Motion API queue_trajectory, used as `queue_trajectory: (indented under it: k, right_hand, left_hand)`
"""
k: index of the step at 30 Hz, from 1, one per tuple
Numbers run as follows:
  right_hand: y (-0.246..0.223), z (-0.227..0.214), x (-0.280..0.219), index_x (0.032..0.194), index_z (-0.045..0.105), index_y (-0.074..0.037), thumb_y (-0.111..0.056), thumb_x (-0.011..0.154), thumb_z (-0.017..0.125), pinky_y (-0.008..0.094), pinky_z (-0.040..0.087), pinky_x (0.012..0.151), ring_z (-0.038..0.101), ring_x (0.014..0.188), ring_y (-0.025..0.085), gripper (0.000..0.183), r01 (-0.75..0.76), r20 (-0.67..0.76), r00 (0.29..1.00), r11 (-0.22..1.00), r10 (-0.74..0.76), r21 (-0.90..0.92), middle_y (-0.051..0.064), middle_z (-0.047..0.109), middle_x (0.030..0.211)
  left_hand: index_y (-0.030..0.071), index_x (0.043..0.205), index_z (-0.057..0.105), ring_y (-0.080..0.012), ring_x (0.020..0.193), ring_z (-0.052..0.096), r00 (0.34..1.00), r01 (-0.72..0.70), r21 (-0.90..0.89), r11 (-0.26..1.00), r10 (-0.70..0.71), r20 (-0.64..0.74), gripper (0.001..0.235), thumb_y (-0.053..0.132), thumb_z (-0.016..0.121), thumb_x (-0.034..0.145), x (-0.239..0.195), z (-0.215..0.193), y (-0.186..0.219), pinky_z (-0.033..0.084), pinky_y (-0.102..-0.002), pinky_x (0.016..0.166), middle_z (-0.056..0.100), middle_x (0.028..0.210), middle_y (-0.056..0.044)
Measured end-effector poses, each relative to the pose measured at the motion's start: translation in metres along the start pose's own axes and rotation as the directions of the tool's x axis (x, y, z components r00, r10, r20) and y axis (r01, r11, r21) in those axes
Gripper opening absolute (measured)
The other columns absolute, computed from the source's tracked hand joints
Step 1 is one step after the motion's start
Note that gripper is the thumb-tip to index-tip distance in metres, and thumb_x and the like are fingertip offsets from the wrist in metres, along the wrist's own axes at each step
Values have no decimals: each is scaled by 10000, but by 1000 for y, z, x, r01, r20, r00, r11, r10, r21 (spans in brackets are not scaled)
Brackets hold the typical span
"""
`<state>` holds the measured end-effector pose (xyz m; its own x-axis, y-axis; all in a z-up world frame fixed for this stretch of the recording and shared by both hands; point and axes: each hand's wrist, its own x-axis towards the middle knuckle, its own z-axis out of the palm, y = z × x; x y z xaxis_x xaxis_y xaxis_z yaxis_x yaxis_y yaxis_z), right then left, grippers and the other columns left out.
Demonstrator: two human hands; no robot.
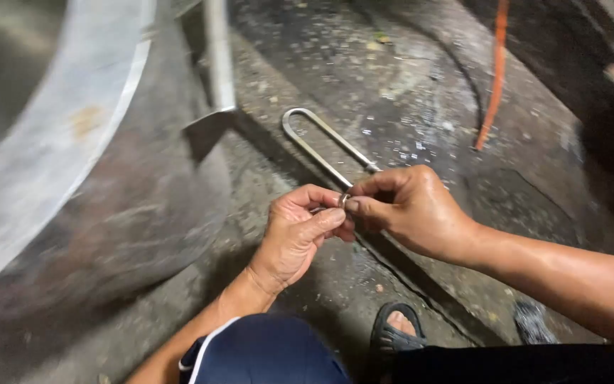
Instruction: Washing a U-shaped heating element and then assembling nuts and washers onto its threaded terminals.
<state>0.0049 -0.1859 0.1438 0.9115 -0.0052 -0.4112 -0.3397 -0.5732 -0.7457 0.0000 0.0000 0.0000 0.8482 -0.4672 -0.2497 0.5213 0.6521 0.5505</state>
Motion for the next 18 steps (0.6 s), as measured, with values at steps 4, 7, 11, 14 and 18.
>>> queue_trajectory:
  k: [4, 7, 11, 14, 18]
  right_hand:
    - [22, -12, -4, 991, 949, -172, -216, 958, 896, 319, 611, 639, 789, 628, 150, 76, 32, -121, 992, 992, -47, -121, 61, 844, 659]
    - [26, -17, 4, 972, 928, -161, -167, 954, 887, 319, 613, 636, 787, 630, 178, 45, 115, -145, 978, 968, -149, -222, 74, 830, 700]
    - [20, -12, 21, 931, 884, -94, -182, 946, 872, 399, 625, 630, 822, 672, 299, 91, 170, -98, 972, 929, -213, -330, 118, 824, 720]
    - [22, 0, 42, 918, 876, -116, -214, 936, 865, 423, 627, 637, 825, 701, 302, 100, 205, -47, 971, 918, -235, -340, 99, 825, 732]
    - [27, 8, 54, 930, 856, -132, -263, 938, 861, 431, 622, 638, 831, 736, 317, 131, 245, -9, 964, 899, -266, -362, 99, 809, 738]
  left_hand:
    - [-122, 1118, 757, -365, 863, 875, 998, 52, 13, 999, -52, 37, 256, -82, 907, 915, 9, 28, 1, 762, -464, 728, 838, 1051, -274]
    - [-125, 1106, 754, -398, 860, 873, 999, 48, 1, 999, -48, 18, 239, -103, 891, 911, 21, 30, 2, 763, -473, 738, 835, 1019, -289]
    - [-111, 1130, 731, -404, 819, 864, 999, -45, 40, 998, 46, -27, 317, -106, 916, 873, 31, 20, 5, 766, -499, 685, 817, 998, -277]
    - [-100, 1221, 728, -375, 837, 861, 990, -119, 79, 990, 124, -61, 396, -117, 904, 866, 25, 16, 19, 770, -485, 685, 805, 1020, -257]
    - [-115, 1221, 768, -371, 837, 856, 977, -170, 83, 982, 180, -119, 353, -160, 857, 883, 23, 4, 9, 774, -510, 704, 813, 1034, -274]
